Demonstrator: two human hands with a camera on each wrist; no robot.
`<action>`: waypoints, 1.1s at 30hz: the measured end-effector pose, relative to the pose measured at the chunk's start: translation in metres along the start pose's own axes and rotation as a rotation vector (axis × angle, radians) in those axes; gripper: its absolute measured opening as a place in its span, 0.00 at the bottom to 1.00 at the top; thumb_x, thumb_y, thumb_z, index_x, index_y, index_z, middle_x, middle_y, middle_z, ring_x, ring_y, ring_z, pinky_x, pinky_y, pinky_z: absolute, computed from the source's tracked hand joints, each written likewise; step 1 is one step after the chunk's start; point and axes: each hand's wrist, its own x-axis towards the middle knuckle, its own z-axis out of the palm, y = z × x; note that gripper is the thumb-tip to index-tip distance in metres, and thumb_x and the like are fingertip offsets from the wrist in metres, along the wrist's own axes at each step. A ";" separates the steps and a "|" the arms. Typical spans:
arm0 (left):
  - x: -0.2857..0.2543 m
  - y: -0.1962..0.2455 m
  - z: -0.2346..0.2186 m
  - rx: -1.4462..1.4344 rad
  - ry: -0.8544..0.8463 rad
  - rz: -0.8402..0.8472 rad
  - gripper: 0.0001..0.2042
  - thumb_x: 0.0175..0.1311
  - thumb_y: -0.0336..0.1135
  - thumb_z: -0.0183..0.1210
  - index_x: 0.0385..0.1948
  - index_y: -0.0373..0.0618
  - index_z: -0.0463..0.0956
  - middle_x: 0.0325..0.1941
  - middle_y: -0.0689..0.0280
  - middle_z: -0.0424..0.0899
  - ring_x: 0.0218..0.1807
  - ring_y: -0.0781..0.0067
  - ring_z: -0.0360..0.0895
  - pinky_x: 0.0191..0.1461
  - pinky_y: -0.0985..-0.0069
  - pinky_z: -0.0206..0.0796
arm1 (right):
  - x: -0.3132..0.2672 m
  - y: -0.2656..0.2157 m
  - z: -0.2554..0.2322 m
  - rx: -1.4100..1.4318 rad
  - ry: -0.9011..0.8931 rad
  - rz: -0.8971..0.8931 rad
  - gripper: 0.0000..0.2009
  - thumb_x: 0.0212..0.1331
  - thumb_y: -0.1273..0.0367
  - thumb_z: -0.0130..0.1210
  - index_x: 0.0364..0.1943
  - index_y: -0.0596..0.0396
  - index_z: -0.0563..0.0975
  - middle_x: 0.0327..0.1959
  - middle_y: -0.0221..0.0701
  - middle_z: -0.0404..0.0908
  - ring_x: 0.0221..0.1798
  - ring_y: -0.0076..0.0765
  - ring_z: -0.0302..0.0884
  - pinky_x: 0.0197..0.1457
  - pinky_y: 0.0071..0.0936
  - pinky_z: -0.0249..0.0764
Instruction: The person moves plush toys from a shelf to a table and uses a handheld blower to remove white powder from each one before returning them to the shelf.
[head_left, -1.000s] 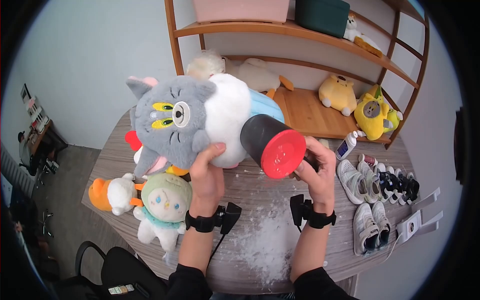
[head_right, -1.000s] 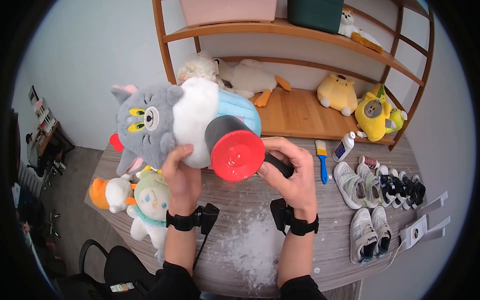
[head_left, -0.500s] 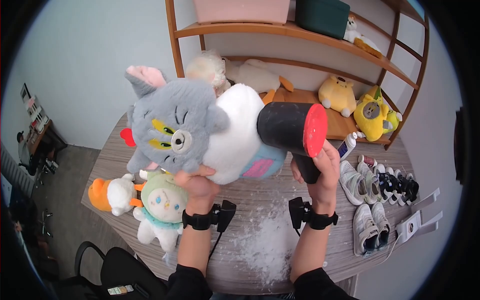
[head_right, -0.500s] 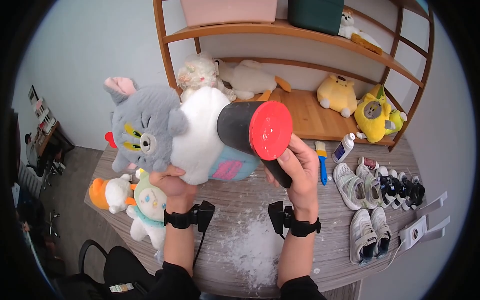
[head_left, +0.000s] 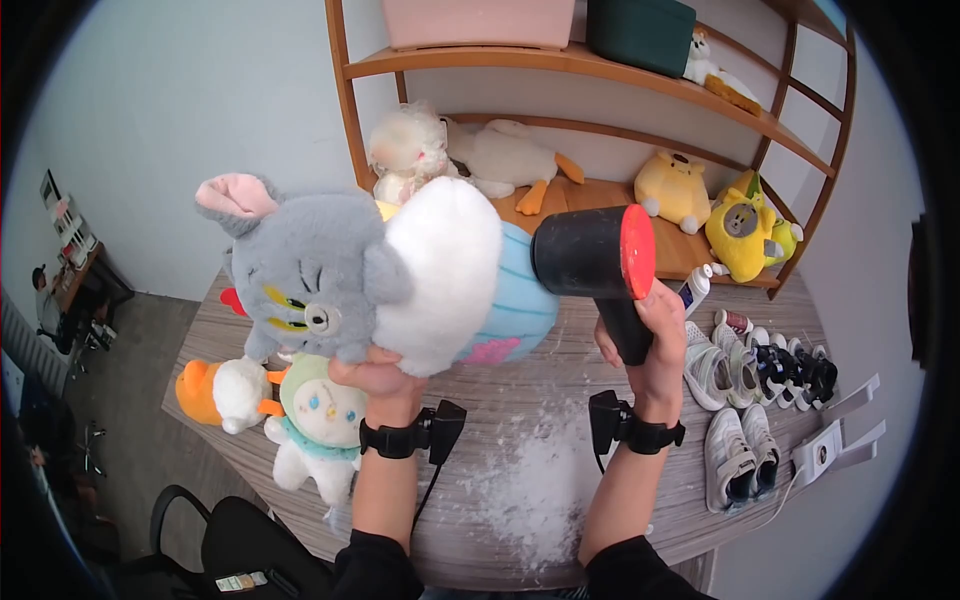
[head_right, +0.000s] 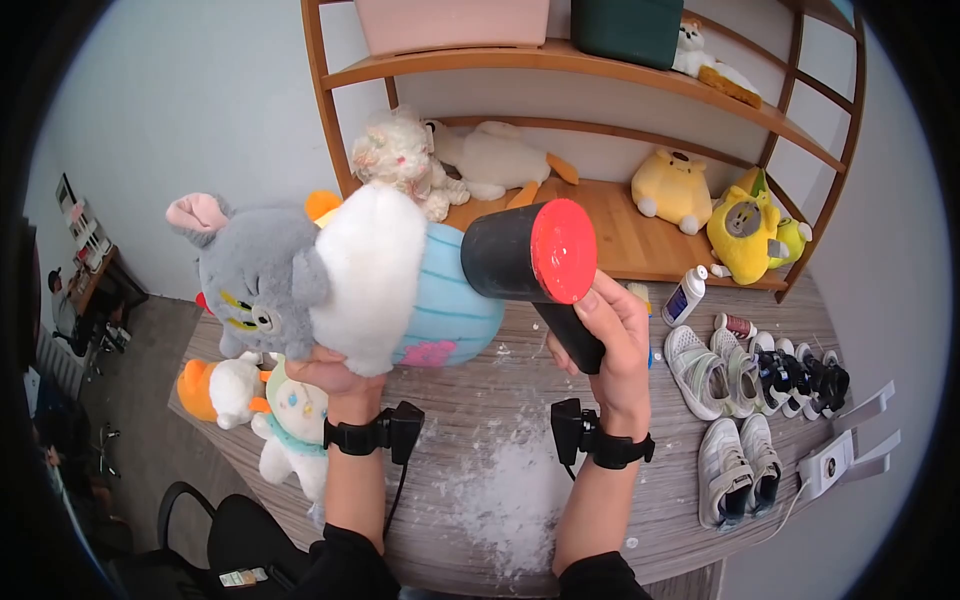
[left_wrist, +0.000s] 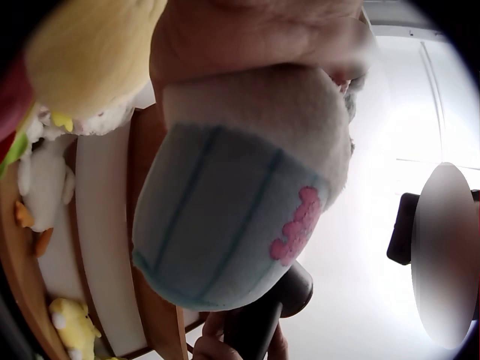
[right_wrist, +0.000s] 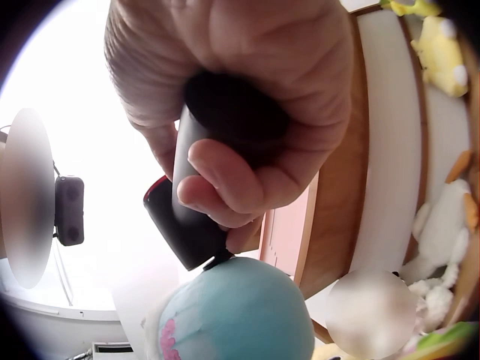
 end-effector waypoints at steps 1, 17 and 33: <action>0.002 0.000 -0.001 0.001 0.006 0.005 0.31 0.31 0.36 0.47 0.47 0.36 0.76 0.50 0.56 0.81 0.56 0.49 0.76 0.65 0.62 0.68 | -0.001 0.000 -0.001 0.003 0.004 0.003 0.20 0.66 0.64 0.51 0.52 0.69 0.75 0.27 0.34 0.78 0.15 0.22 0.68 0.17 0.19 0.61; -0.001 0.001 0.024 0.041 0.038 -0.052 0.36 0.34 0.37 0.48 0.55 0.35 0.74 0.58 0.56 0.79 0.62 0.51 0.73 0.70 0.60 0.62 | -0.001 0.002 0.001 -0.087 0.004 -0.076 0.23 0.62 0.58 0.53 0.48 0.70 0.74 0.26 0.37 0.78 0.13 0.25 0.67 0.16 0.20 0.62; -0.015 -0.002 0.069 0.084 0.009 0.083 0.33 0.41 0.32 0.50 0.58 0.31 0.70 0.63 0.53 0.75 0.67 0.50 0.69 0.73 0.57 0.57 | -0.004 -0.003 -0.002 -0.152 -0.163 0.037 0.12 0.60 0.69 0.58 0.44 0.64 0.78 0.28 0.29 0.80 0.20 0.15 0.67 0.22 0.15 0.60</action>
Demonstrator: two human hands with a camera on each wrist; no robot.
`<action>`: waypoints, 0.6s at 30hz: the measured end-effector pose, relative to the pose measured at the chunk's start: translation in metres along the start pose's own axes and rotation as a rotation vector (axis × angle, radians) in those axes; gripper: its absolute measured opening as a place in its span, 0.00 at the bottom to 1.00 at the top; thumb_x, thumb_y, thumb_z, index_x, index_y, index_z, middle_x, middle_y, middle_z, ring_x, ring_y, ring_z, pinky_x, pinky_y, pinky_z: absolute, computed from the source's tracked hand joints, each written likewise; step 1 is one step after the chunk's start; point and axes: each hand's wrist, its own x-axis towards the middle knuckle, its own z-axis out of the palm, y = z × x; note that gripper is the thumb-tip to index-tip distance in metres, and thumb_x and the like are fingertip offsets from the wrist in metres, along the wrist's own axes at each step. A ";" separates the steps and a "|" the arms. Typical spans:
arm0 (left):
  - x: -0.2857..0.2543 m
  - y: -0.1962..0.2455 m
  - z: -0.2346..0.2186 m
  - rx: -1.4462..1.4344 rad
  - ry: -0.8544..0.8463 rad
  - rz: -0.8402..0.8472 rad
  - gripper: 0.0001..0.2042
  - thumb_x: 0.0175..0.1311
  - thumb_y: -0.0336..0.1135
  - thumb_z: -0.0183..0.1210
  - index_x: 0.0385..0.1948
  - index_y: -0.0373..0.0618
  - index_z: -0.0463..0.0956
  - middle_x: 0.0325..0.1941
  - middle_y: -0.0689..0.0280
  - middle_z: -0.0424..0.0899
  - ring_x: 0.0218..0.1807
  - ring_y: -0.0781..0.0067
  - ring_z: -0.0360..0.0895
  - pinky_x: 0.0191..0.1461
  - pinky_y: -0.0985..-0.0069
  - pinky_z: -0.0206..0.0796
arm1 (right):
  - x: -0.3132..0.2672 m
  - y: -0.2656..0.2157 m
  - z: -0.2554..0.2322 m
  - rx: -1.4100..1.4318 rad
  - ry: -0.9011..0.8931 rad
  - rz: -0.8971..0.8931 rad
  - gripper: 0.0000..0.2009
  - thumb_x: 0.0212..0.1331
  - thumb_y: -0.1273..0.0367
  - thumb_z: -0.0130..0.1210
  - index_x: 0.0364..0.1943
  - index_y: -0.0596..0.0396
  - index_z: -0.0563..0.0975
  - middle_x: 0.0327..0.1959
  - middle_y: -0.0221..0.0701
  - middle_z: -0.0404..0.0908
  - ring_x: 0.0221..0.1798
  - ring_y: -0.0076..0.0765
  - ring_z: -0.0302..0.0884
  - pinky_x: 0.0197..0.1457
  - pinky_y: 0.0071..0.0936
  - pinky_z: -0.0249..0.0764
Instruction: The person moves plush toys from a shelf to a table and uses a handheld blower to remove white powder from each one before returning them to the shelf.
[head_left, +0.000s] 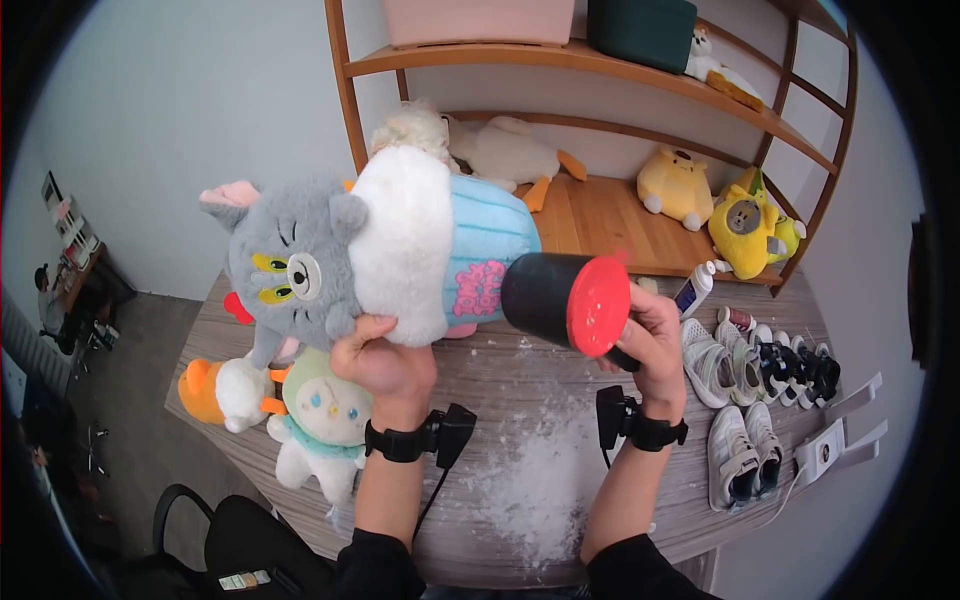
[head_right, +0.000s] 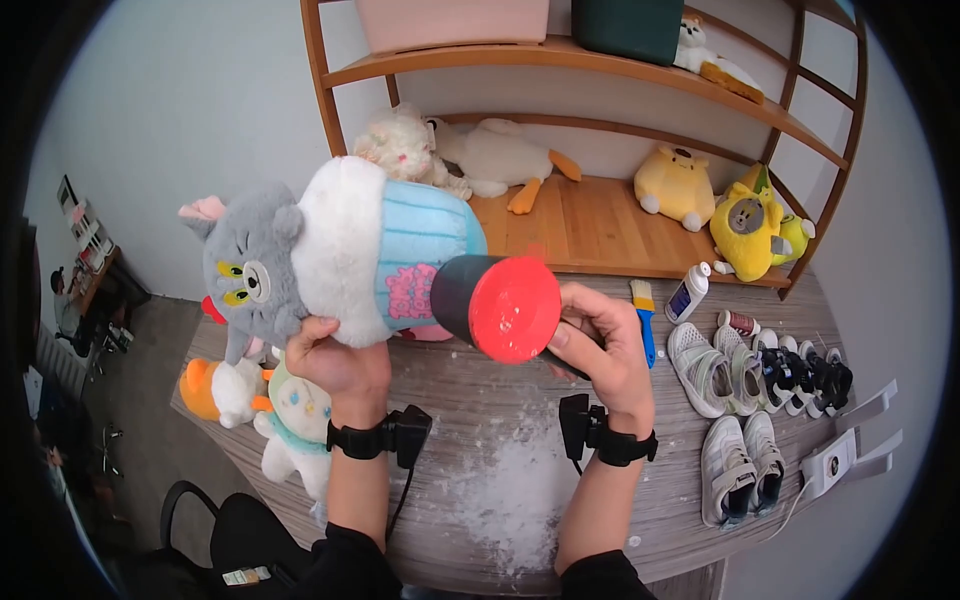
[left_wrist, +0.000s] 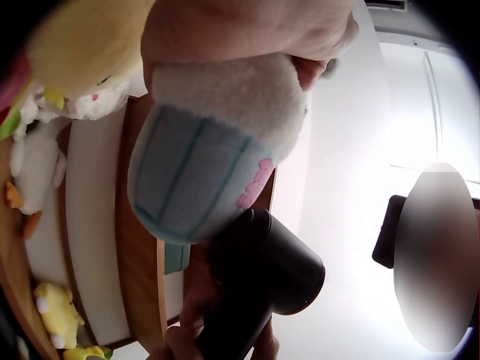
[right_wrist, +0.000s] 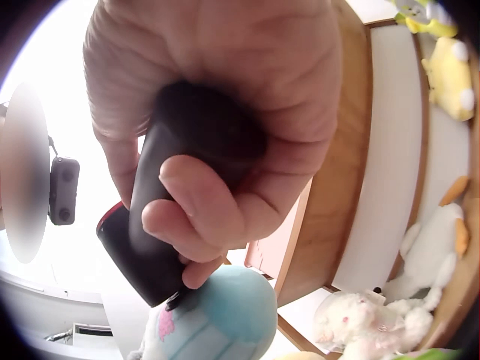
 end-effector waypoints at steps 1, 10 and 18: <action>-0.001 0.002 -0.002 0.009 -0.017 -0.029 0.33 0.41 0.32 0.50 0.58 0.30 0.70 0.63 0.53 0.75 0.67 0.50 0.69 0.73 0.57 0.57 | 0.000 -0.002 0.002 -0.009 0.000 0.001 0.13 0.60 0.69 0.58 0.44 0.65 0.78 0.28 0.28 0.81 0.20 0.15 0.66 0.22 0.15 0.60; 0.001 -0.005 -0.014 0.086 -0.039 0.066 0.19 0.40 0.23 0.55 0.41 0.33 0.79 0.48 0.57 0.82 0.55 0.58 0.76 0.64 0.65 0.65 | -0.004 -0.009 -0.008 -0.080 -0.177 0.169 0.13 0.58 0.70 0.61 0.43 0.65 0.79 0.28 0.26 0.80 0.22 0.13 0.66 0.23 0.14 0.59; -0.005 -0.007 -0.032 0.344 -0.170 0.070 0.13 0.38 0.22 0.59 0.32 0.35 0.80 0.46 0.60 0.81 0.53 0.62 0.76 0.60 0.69 0.65 | -0.006 0.001 -0.005 0.078 0.037 -0.022 0.20 0.57 0.63 0.60 0.45 0.68 0.77 0.26 0.34 0.81 0.19 0.20 0.71 0.19 0.17 0.63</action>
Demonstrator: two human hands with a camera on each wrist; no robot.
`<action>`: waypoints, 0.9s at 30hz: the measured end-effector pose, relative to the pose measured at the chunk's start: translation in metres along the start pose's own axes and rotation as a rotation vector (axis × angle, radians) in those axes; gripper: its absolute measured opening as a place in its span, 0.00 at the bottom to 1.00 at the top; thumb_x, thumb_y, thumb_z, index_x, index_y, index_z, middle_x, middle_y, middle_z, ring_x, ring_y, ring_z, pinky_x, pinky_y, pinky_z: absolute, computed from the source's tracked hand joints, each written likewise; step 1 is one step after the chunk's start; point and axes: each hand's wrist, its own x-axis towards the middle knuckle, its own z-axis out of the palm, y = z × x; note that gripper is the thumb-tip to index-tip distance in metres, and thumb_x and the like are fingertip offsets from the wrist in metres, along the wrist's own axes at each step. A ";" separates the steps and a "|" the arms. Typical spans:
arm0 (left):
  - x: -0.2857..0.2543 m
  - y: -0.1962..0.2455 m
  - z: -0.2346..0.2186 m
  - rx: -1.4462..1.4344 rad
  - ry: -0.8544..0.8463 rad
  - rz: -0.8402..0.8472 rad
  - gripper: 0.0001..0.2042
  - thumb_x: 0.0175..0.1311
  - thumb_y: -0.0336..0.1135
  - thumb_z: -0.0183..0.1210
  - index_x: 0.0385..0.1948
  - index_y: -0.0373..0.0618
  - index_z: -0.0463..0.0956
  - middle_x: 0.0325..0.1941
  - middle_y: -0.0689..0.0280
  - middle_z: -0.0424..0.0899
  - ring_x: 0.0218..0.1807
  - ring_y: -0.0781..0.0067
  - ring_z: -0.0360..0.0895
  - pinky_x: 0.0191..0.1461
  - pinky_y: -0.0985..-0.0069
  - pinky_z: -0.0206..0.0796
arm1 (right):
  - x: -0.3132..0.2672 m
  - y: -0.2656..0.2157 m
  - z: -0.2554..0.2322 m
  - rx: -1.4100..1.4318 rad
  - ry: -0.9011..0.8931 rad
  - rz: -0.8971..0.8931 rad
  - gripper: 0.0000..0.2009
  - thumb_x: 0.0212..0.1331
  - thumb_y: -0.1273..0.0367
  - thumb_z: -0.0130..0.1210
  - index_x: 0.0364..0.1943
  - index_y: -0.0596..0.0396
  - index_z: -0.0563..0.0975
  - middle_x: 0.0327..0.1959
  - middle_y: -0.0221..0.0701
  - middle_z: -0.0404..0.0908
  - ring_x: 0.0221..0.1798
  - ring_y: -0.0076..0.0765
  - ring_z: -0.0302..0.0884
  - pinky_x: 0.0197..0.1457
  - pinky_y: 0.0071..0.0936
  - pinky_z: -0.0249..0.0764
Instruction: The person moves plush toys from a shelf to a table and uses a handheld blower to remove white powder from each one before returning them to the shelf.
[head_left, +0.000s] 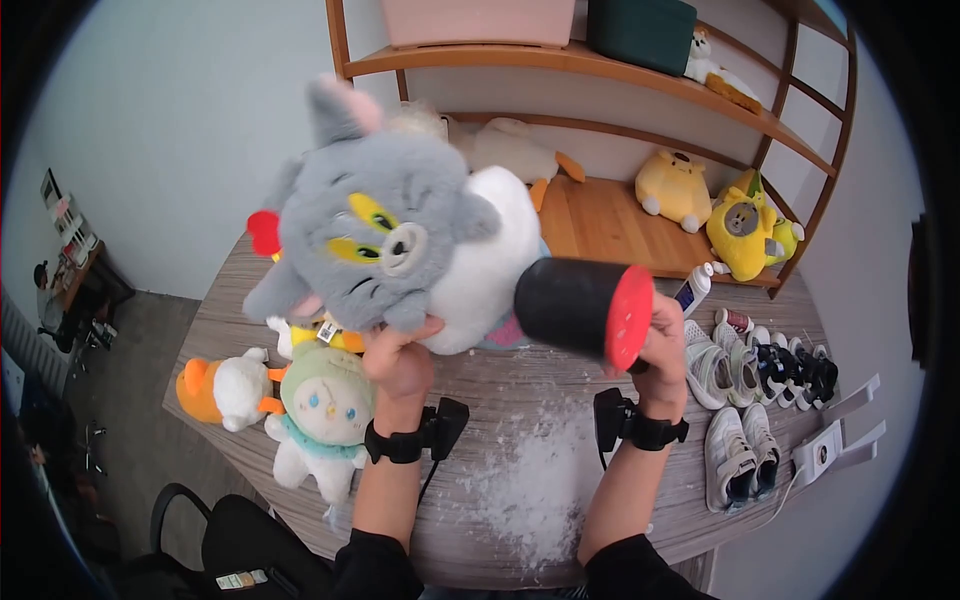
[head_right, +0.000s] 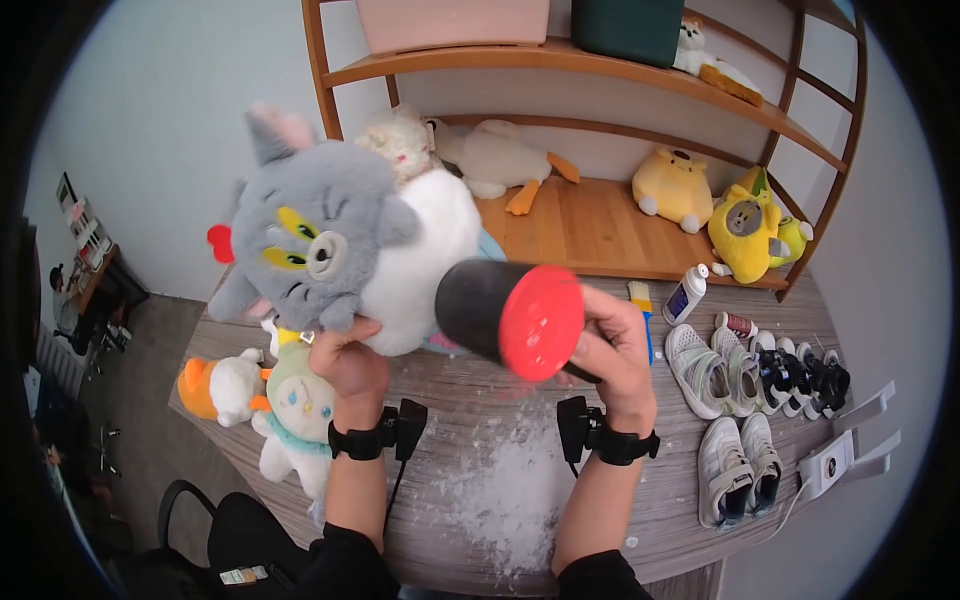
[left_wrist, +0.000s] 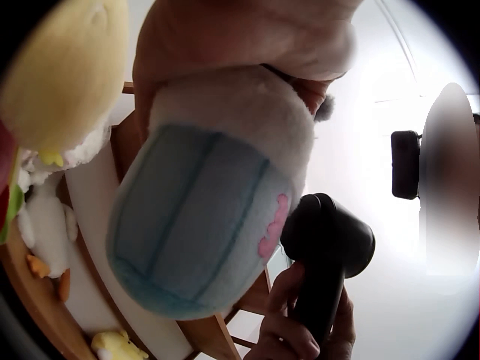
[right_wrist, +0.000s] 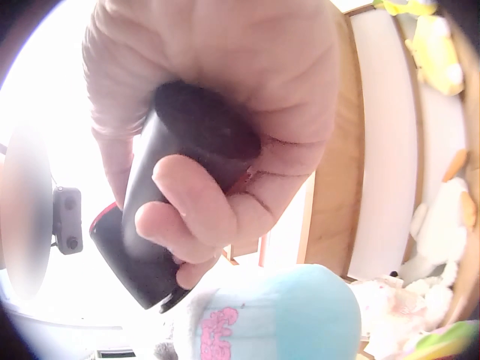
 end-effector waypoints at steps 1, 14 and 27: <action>-0.002 -0.002 -0.001 0.012 -0.021 -0.005 0.11 0.40 0.23 0.59 0.30 0.35 0.81 0.49 0.58 0.80 0.54 0.60 0.75 0.61 0.67 0.64 | 0.002 0.001 0.000 0.016 0.017 -0.025 0.20 0.57 0.62 0.59 0.43 0.68 0.77 0.26 0.35 0.80 0.17 0.23 0.71 0.18 0.19 0.64; 0.007 0.017 0.029 0.209 -0.297 0.012 0.36 0.47 0.27 0.60 0.64 0.38 0.58 0.59 0.54 0.71 0.62 0.62 0.68 0.68 0.66 0.56 | 0.010 0.012 0.003 0.050 0.168 -0.187 0.22 0.59 0.60 0.55 0.46 0.70 0.75 0.26 0.40 0.79 0.15 0.28 0.72 0.17 0.20 0.64; 0.010 0.019 0.042 0.217 -0.299 0.049 0.25 0.61 0.28 0.62 0.58 0.39 0.60 0.56 0.57 0.74 0.58 0.70 0.71 0.64 0.71 0.61 | 0.007 0.006 0.001 -0.004 0.078 -0.115 0.19 0.59 0.63 0.57 0.46 0.68 0.76 0.25 0.36 0.79 0.16 0.25 0.71 0.18 0.20 0.64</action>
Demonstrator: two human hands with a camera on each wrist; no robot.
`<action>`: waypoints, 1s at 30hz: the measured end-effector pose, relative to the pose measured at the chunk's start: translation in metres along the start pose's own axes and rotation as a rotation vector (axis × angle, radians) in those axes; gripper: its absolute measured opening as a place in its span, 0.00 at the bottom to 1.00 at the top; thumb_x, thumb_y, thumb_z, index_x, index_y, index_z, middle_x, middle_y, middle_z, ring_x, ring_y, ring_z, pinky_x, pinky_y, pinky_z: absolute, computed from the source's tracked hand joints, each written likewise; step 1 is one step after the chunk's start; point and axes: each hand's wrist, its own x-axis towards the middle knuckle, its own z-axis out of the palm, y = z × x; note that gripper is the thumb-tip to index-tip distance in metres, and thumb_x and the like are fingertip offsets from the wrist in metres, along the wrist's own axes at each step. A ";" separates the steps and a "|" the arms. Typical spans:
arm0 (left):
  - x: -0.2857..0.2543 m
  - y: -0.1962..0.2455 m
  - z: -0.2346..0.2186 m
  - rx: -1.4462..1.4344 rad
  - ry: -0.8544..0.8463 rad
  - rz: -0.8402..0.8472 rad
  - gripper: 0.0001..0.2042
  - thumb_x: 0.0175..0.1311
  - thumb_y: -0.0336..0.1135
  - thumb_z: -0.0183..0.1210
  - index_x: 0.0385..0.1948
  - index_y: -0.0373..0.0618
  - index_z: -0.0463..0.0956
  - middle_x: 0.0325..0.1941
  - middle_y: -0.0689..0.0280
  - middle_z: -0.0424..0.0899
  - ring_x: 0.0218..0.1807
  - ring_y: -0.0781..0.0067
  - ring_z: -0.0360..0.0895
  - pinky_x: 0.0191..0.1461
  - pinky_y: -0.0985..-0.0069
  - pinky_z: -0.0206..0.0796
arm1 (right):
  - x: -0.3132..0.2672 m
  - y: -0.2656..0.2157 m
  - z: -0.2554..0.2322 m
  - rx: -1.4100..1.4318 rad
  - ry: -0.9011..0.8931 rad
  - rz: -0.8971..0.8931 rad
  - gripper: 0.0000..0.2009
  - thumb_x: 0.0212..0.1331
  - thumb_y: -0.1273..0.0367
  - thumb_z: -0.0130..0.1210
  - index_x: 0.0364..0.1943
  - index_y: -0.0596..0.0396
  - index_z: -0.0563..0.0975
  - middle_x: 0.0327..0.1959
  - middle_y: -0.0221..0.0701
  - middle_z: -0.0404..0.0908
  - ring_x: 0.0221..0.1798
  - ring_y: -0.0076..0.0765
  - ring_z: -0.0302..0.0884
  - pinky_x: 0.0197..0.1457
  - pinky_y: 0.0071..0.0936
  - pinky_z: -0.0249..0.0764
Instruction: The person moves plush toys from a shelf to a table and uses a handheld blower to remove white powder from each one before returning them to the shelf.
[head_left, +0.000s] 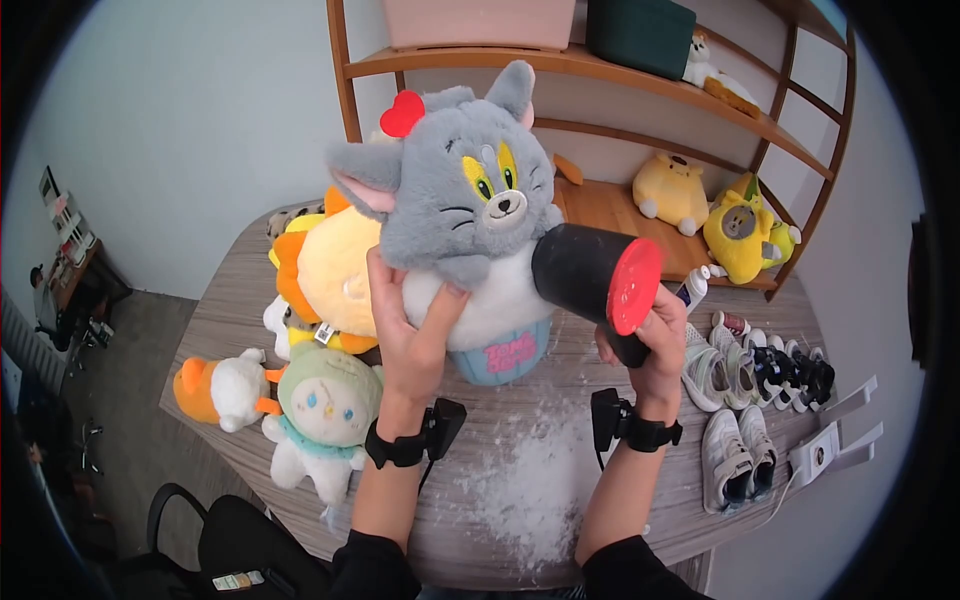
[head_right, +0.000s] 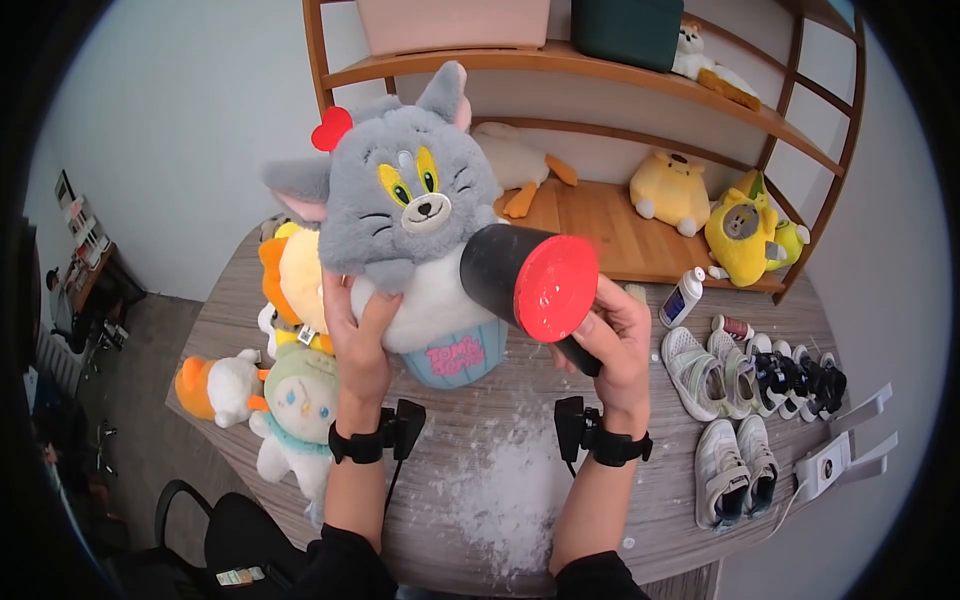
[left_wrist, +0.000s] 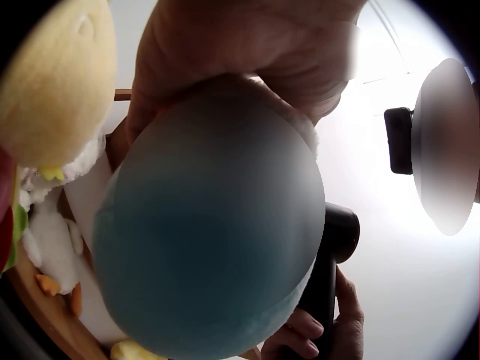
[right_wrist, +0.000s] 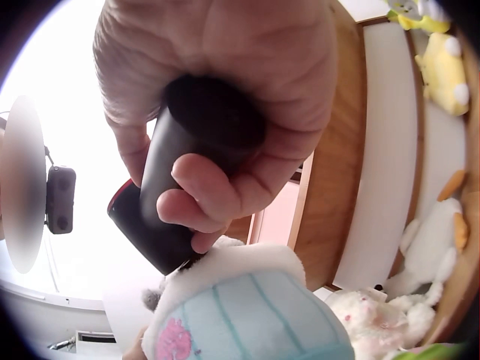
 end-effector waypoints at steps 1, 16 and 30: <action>0.001 -0.001 0.001 0.022 -0.001 0.006 0.25 0.61 0.27 0.62 0.58 0.39 0.60 0.55 0.57 0.74 0.57 0.70 0.71 0.63 0.71 0.61 | 0.000 0.001 -0.001 0.032 -0.018 0.005 0.18 0.60 0.65 0.57 0.47 0.68 0.77 0.27 0.35 0.81 0.17 0.22 0.72 0.20 0.18 0.64; 0.005 -0.004 -0.008 -0.131 0.097 -0.129 0.25 0.61 0.31 0.56 0.61 0.38 0.62 0.58 0.57 0.74 0.57 0.70 0.74 0.61 0.73 0.66 | 0.003 0.003 0.004 0.016 -0.012 0.065 0.17 0.63 0.64 0.54 0.47 0.66 0.76 0.25 0.34 0.80 0.17 0.22 0.71 0.19 0.17 0.63; -0.017 -0.019 -0.051 -0.157 0.200 -0.100 0.11 0.68 0.38 0.47 0.36 0.43 0.76 0.34 0.67 0.80 0.38 0.75 0.77 0.46 0.77 0.70 | 0.002 0.008 -0.003 0.331 0.095 0.158 0.25 0.66 0.56 0.42 0.46 0.71 0.72 0.20 0.44 0.75 0.11 0.33 0.66 0.13 0.27 0.63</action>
